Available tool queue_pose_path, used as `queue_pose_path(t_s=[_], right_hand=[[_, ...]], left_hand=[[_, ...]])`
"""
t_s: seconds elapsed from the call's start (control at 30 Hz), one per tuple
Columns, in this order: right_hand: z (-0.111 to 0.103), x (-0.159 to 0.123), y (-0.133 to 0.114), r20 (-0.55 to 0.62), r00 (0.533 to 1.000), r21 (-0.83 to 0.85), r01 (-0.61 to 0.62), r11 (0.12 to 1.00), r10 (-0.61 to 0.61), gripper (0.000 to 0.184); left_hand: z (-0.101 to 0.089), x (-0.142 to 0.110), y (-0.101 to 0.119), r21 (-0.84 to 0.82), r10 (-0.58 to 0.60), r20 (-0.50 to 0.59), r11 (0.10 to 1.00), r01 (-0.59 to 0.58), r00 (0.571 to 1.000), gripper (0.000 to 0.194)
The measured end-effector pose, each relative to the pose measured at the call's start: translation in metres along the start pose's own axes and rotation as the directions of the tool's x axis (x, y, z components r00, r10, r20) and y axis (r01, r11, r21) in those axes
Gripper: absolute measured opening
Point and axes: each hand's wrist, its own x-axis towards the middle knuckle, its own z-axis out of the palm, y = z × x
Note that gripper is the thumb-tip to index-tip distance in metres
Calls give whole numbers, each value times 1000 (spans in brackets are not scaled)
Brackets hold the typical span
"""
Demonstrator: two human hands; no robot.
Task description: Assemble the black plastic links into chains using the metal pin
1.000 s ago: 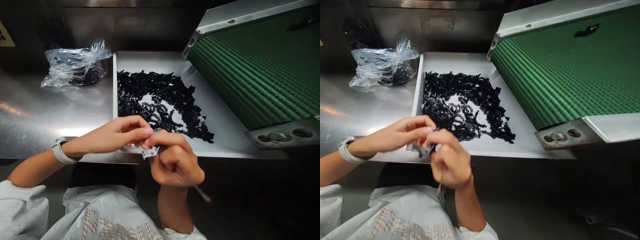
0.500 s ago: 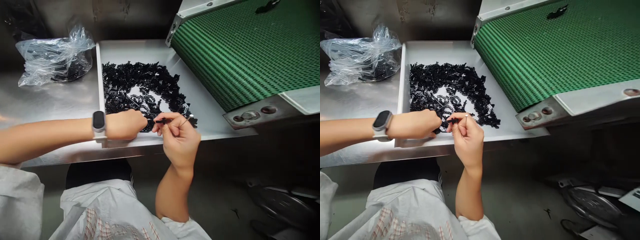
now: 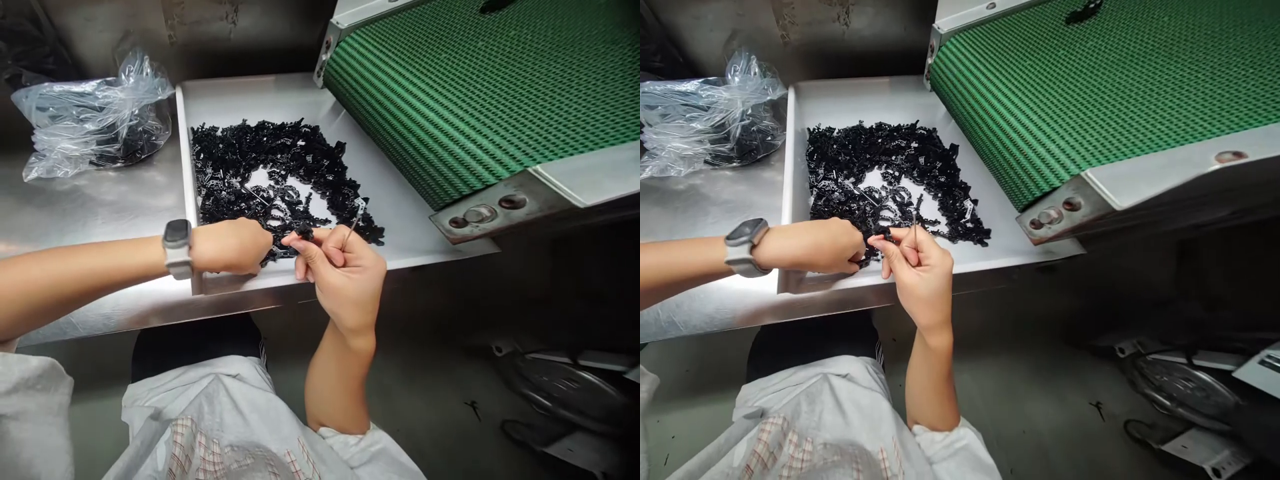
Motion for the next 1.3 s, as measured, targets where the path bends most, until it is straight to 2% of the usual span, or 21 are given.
queue_pose_path(t_s=[0.07, 0.1, 0.2, 0.27, 0.33, 0.43, 0.57, 0.67, 0.8, 0.97, 1.03, 1.13, 1.3], right_hand=[[-1, -2, -4, -29, 999, 32, -15, 999, 15, 67], [-1, -4, -6, -45, 999, 54, -23, 998, 25, 68], [3, -10, -12, -67, 995, 149, -61, 987, 72, 75], [11, -15, -16, -34, 992, 220, -114, 969, 124, 77], [21, -19, -20, 37, 983, 280, -185, 942, 182, 78], [33, -25, -25, 155, 957, 334, -283, 899, 244, 79], [41, -34, -32, 246, 927, 350, -358, 866, 284, 81], [44, -39, -36, 263, 917, 336, -377, 863, 298, 82], [48, -43, -39, 265, 916, 306, -375, 875, 300, 80], [53, -53, -40, 230, 929, 253, -344, 904, 289, 70], [55, -59, -40, 227, 933, 225, -328, 917, 278, 66], [57, -63, -40, 230, 935, 193, -317, 929, 271, 62], [56, -58, -43, 273, 916, 158, -345, 925, 294, 63]], left_hand=[[0, -7, -8, -73, 52, -66, 996, -57, 996, 22], [2, -14, -12, -149, 71, -166, 984, -96, 984, 21], [16, -43, -15, -350, 21, -460, 914, -204, 887, 18], [29, -63, -8, -382, 5, -572, 883, -272, 820, 16], [42, -79, 2, -397, -24, -626, 870, -292, 780, 16], [58, -91, 14, -458, -83, -646, 838, -298, 759, 12], [74, -101, 16, -570, -130, -632, 746, -344, 764, 10], [83, -109, 18, -576, -173, -647, 750, -326, 743, 11], [90, -117, 21, -553, -238, -691, 783, -285, 683, 10], [93, -122, 22, -555, -308, -714, 796, -240, 629, 17], [94, -124, 22, -554, -327, -713, 805, -214, 620, 20], [98, -127, 23, -565, -350, -696, 806, -177, 627, 24], [105, -133, 22, -572, -314, -609, 810, -129, 728, 15]])
